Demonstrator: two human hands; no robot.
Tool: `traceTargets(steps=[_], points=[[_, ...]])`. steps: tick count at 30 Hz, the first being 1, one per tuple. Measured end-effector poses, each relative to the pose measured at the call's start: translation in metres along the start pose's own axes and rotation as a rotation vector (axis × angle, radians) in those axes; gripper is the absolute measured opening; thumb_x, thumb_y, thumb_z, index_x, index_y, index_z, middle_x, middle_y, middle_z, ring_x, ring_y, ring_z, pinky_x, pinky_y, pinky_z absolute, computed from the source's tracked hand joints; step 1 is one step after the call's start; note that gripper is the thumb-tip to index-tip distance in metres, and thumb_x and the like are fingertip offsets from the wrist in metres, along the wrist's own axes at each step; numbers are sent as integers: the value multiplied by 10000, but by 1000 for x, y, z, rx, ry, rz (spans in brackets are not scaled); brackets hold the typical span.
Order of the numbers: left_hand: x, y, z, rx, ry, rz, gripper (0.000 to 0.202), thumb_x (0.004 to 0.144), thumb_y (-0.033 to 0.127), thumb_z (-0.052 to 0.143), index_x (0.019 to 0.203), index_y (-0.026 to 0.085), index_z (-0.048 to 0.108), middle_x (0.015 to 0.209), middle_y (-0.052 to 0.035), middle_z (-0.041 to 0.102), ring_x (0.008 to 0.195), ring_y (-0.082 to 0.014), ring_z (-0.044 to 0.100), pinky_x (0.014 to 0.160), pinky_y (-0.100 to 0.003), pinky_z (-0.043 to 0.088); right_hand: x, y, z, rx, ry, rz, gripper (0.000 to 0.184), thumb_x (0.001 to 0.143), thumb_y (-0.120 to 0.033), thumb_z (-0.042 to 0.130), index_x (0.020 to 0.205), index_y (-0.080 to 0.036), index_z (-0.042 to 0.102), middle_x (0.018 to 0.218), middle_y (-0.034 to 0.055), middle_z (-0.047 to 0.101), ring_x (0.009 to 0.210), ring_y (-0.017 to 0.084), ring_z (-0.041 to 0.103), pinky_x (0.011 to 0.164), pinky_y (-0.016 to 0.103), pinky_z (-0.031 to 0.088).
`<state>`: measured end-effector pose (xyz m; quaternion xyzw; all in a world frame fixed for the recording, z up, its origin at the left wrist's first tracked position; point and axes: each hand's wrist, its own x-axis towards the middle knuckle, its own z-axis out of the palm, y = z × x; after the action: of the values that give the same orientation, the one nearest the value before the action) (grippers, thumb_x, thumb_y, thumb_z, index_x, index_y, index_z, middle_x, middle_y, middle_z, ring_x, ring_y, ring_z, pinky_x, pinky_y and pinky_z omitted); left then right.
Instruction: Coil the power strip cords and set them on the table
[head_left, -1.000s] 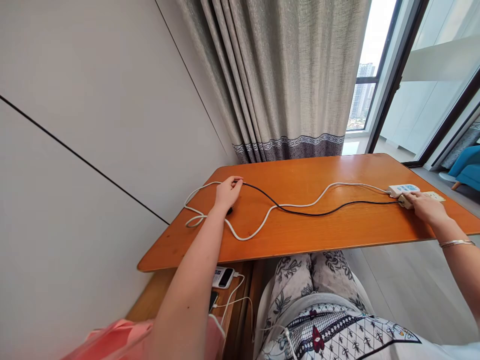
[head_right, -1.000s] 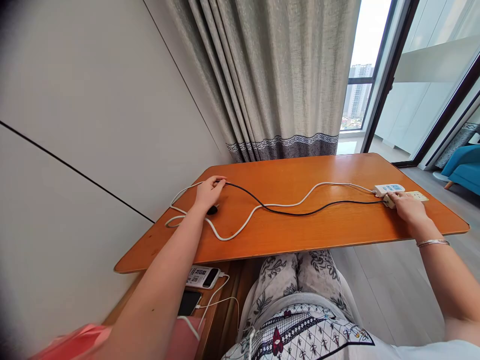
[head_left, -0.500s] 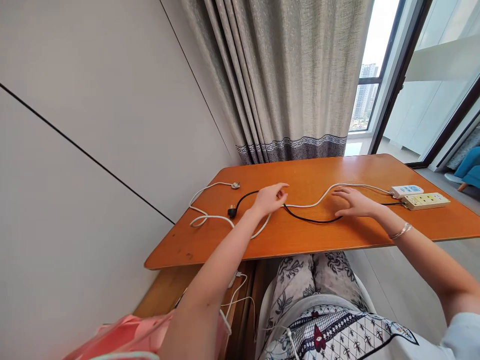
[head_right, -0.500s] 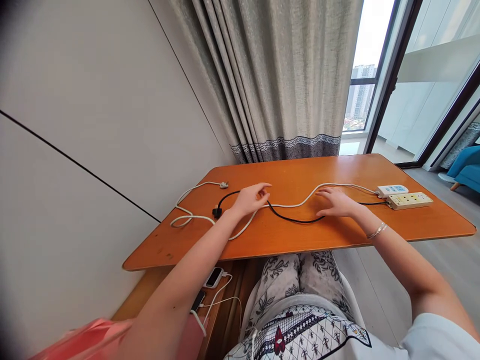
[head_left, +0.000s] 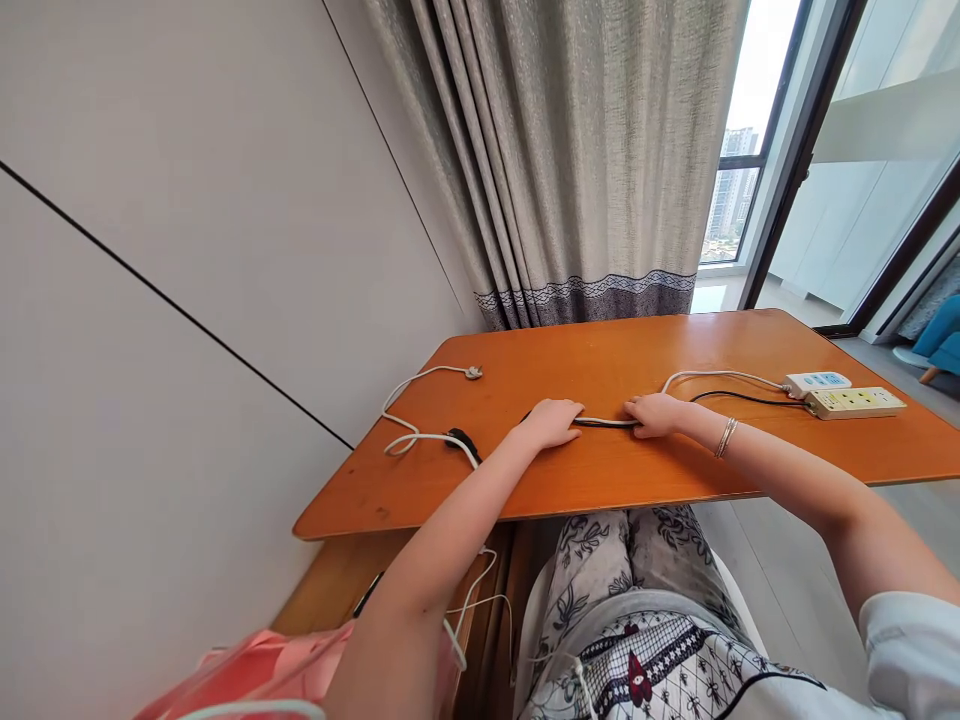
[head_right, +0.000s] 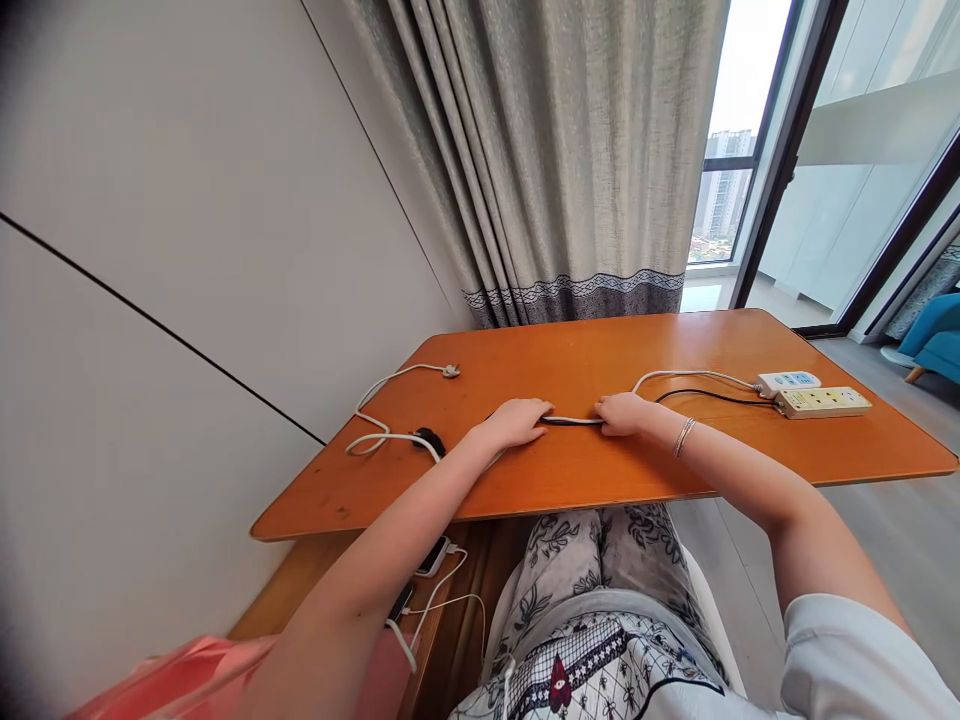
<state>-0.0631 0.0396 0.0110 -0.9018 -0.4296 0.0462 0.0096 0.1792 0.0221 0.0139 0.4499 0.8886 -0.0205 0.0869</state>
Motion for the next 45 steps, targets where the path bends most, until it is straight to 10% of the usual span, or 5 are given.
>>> traceTargets(steps=[7, 15, 25, 32, 45], points=[[-2, -11, -4, -58, 56, -107, 346, 831, 166, 495, 1111, 217, 692, 1116, -107, 734, 1018, -257, 686, 840, -338, 526, -4, 6, -25, 47, 107, 80, 255, 917, -248, 494, 1128, -153, 602, 1091, 141, 685, 913, 245, 674, 703, 288, 451], [-2, -15, -39, -283, 420, -204, 338, 867, 225, 490, 1143, 195, 682, 1084, -106, 742, 994, -280, 685, 840, -356, 519, 1, 26, -93, 535, 601, -31, 243, 917, -334, 484, 997, -149, 620, 883, 58, 664, 773, 175, 562, 696, 269, 392], [-8, -2, -70, -563, 780, -276, 375, 804, 163, 549, 1172, 200, 608, 957, -54, 734, 867, -220, 697, 820, -333, 526, 16, -4, -162, 975, 1078, -262, 281, 897, -473, 516, 903, -200, 584, 725, -13, 470, 706, 146, 460, 634, 265, 388], [-8, 0, -67, -783, 933, -278, 351, 758, 166, 601, 1107, 202, 616, 897, -34, 722, 787, -180, 682, 802, -323, 537, 30, -23, -193, 1138, 1157, -325, 416, 925, -638, 496, 988, -231, 549, 685, -34, 382, 595, 118, 425, 536, 238, 394], [-9, -2, -63, -1204, 598, -184, 348, 607, 328, 730, 899, 159, 645, 644, 44, 544, 552, -122, 544, 563, -278, 482, 16, -20, -214, 1261, 1211, -307, 467, 828, -717, 588, 949, -268, 545, 638, -52, 355, 517, 88, 400, 442, 214, 319]])
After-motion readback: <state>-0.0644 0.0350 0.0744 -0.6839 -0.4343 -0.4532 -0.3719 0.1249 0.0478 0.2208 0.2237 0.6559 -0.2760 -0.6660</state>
